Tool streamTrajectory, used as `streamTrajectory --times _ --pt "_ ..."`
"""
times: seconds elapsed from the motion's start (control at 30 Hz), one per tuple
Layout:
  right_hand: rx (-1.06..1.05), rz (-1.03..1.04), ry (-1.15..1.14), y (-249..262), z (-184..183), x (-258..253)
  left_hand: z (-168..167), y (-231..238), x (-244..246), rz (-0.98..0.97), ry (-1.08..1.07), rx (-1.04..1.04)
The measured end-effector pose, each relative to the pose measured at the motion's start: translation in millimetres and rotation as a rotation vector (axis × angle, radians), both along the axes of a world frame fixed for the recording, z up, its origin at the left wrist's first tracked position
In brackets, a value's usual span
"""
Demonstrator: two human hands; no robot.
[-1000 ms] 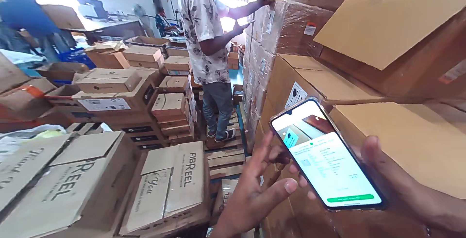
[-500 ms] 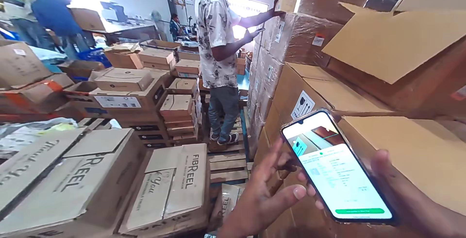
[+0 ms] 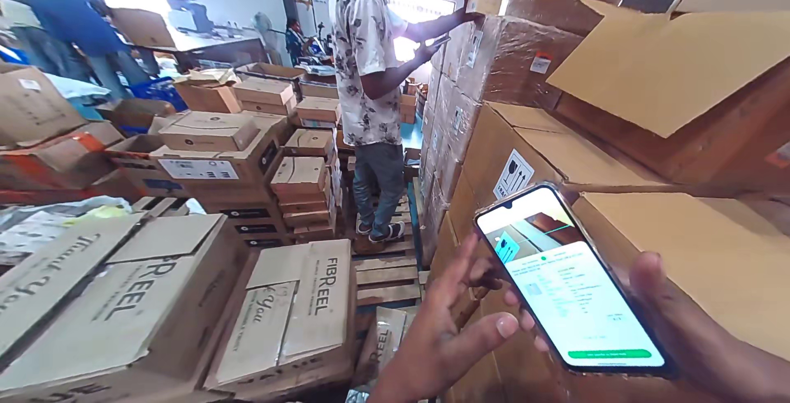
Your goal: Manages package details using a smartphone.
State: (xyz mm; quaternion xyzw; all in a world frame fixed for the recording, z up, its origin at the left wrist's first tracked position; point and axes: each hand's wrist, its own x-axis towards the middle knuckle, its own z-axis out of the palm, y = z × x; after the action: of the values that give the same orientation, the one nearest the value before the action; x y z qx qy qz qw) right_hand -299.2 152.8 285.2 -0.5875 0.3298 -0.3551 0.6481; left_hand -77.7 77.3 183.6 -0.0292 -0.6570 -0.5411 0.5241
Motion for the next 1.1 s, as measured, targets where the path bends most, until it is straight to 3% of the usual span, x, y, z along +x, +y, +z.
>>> streamTrajectory --times 1.1 --pt "-0.018 0.038 0.003 -1.7 -2.3 -2.0 -1.3 0.8 2.1 0.019 0.009 0.0"
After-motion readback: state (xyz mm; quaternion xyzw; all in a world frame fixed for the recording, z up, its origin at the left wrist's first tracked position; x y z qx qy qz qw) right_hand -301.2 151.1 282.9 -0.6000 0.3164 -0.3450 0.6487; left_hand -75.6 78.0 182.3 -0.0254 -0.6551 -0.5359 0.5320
